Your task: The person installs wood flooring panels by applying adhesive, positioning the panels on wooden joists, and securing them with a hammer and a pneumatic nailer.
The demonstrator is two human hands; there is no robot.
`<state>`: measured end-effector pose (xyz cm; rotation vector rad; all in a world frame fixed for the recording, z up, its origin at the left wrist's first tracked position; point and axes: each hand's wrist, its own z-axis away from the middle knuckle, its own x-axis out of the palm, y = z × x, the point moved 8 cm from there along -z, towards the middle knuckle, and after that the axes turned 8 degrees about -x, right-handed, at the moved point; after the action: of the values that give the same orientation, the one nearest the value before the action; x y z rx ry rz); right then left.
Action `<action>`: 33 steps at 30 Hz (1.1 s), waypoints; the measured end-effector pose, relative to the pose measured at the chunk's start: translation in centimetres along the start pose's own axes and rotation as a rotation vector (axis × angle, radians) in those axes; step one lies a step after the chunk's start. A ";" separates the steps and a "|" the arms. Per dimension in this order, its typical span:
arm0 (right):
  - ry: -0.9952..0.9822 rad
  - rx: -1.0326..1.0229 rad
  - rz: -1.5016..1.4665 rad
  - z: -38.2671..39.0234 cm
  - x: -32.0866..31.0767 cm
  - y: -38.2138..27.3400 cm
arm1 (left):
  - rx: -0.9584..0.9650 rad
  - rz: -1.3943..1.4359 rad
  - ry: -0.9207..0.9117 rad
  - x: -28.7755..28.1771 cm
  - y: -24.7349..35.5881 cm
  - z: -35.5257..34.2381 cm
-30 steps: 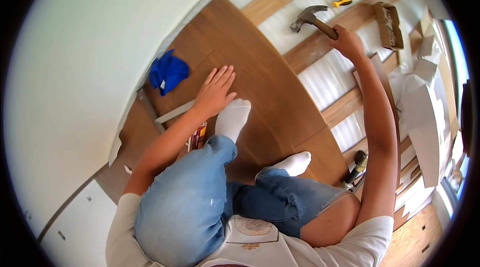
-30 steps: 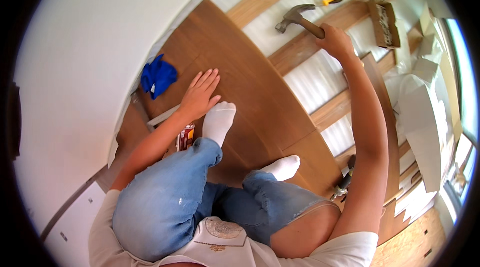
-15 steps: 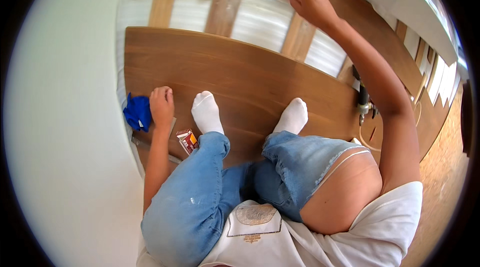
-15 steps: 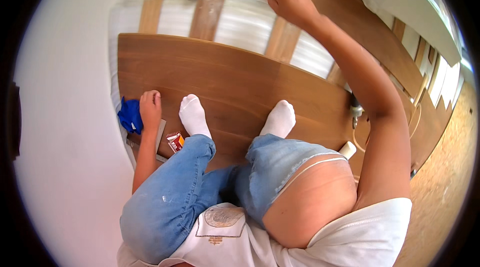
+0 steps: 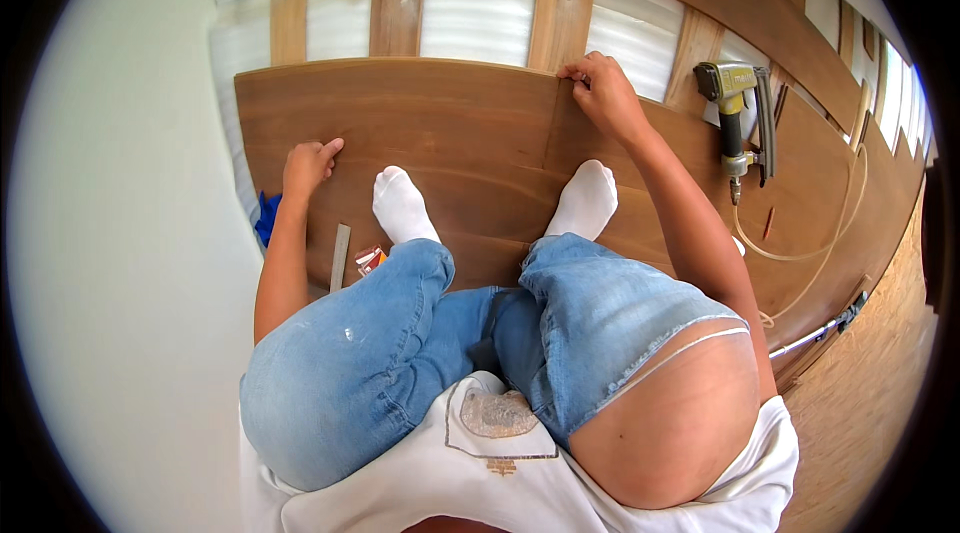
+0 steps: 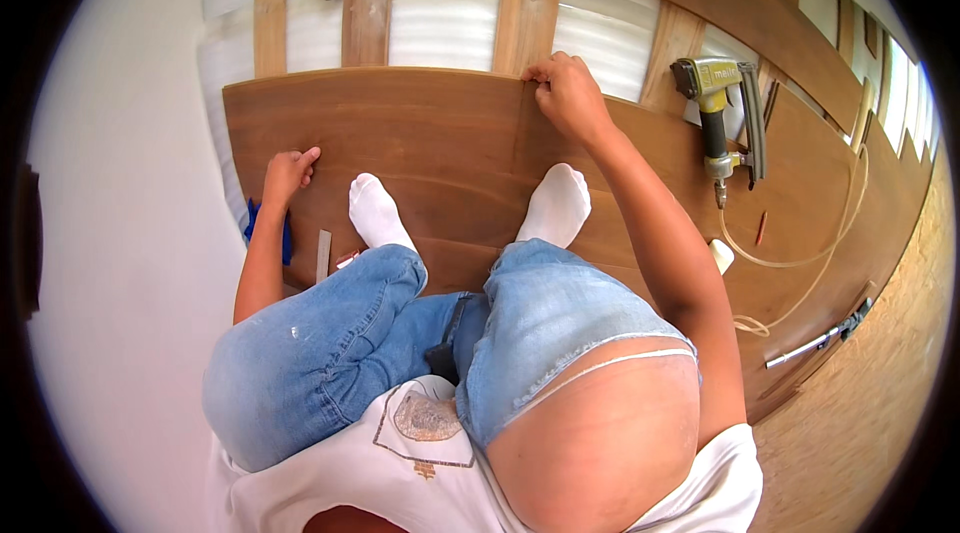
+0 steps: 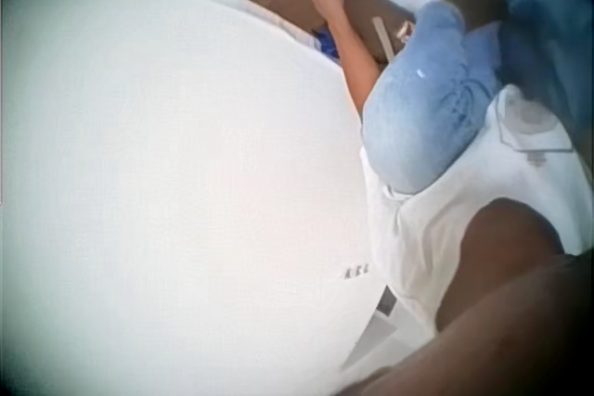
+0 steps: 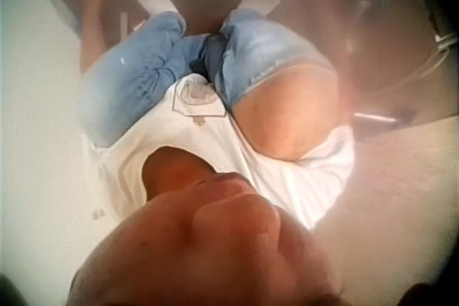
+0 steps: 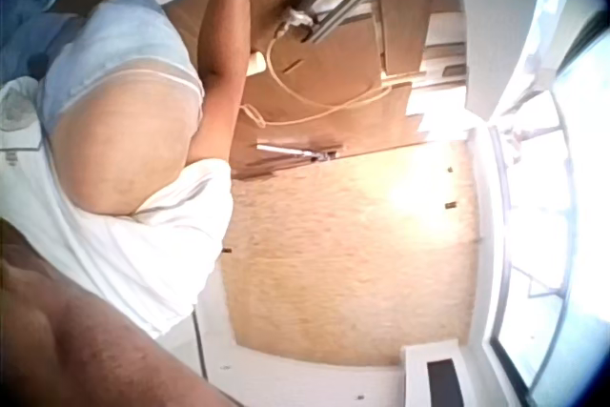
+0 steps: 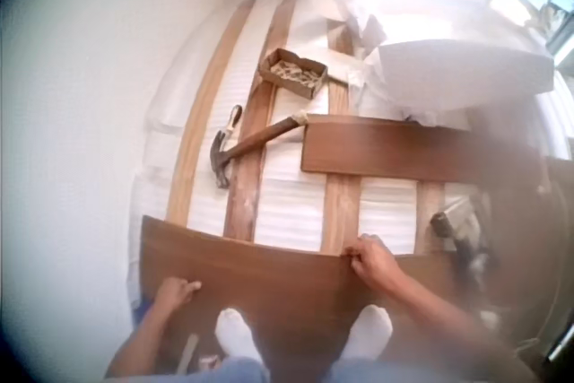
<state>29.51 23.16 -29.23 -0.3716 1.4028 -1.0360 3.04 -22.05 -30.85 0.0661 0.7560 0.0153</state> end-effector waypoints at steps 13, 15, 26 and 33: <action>0.506 0.179 0.753 10.9 -15.0 4.2 | -0.163 -0.008 -0.060 0.4 -0.3 -0.3; 0.546 0.258 0.833 13.8 -16.9 6.5 | -0.190 -0.035 -0.059 0.4 0.5 -0.2; 0.082 0.486 0.314 15.1 -17.0 18.9 | -0.100 0.368 -0.386 0.5 -1.9 -2.4; 0.140 0.444 -0.081 9.1 -18.4 4.6 | 0.065 0.438 -0.240 0.5 -2.2 0.1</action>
<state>42.45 36.55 -19.52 -0.0294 1.2422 -1.4237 3.43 -24.25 -31.30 0.2894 0.4902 0.3937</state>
